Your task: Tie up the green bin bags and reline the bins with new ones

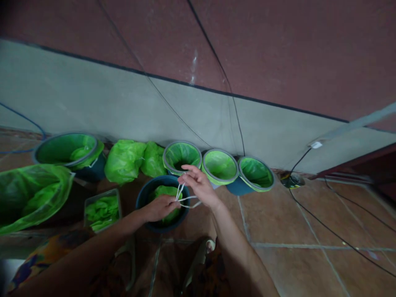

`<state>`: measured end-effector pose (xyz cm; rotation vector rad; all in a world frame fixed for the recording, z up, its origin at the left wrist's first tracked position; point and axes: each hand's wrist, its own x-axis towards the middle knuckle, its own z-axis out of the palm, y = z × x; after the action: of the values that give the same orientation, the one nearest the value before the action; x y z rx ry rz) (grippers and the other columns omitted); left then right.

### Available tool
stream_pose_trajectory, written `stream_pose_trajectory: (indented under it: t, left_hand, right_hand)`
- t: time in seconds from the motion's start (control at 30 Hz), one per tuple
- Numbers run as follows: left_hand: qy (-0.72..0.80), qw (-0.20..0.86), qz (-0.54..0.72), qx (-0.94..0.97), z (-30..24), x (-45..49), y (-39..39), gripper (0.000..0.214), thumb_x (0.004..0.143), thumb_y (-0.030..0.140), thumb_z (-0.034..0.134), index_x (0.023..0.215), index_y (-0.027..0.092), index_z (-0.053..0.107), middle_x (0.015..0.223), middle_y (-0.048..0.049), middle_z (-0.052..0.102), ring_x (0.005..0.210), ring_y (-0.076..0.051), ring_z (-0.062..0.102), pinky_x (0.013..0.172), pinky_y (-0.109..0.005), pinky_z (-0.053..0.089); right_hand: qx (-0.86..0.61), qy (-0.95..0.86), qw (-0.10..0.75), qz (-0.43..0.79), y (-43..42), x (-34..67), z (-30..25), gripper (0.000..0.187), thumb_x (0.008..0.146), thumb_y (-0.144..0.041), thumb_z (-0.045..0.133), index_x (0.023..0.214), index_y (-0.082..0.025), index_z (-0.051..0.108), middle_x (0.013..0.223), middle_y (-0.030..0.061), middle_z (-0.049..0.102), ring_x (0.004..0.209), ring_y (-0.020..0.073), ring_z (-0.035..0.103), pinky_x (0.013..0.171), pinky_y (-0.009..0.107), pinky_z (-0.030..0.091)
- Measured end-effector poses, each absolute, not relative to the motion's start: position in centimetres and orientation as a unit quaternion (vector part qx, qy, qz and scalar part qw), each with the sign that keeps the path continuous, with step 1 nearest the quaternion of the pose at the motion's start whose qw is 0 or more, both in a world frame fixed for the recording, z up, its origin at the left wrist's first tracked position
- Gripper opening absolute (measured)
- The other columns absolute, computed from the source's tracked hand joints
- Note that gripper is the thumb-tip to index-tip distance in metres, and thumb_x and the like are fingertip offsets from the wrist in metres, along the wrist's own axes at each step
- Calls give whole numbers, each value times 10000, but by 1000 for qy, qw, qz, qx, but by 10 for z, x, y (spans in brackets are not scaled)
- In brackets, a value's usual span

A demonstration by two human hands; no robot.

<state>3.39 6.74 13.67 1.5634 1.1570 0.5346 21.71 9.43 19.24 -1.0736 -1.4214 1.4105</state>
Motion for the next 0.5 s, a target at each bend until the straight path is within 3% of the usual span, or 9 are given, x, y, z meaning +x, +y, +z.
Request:
stream_pose_trajectory:
  t: [0.07,0.17,0.3,0.4,0.5]
  left_hand:
    - [438,550,213,679,133,31,75,301,831,395,496,655,216,664,573,-5,599,588,-156,536,644,-258,418]
    - [439,571,220,658,124,28,85,396,856,461,437,641,195,638,555,-9,575,572,-147,510,613,-250,395]
    - [442,582,232,641,117,26,89,462,859,492,424,575,182,614,573,-14,598,564,-130,495,591,-244,381]
    - [466,595,251,606,120,24,91,408,850,468,451,720,167,694,628,-18,652,563,-129,516,544,-242,367]
    - [481,595,249,594,126,21,93,384,827,457,505,764,156,734,702,-42,707,585,-133,551,546,-241,378]
  right_hand:
    - [-492,-572,395,524,94,220,176,527,862,-458,606,1314,-220,478,883,18,682,836,152,644,771,290,494]
    - [-536,-643,260,481,84,218,161,533,869,-445,594,1325,-191,484,814,7,669,745,146,613,687,262,460]
    - [-505,-746,80,427,70,208,166,233,931,-289,474,947,-171,675,695,-4,607,639,115,530,615,229,371]
    - [-503,-760,7,410,68,203,176,278,916,-211,446,703,-152,615,603,-24,515,584,92,453,571,220,307]
    - [-478,-758,-48,441,68,203,180,280,882,-181,461,612,-158,533,545,-46,439,538,78,394,526,213,269]
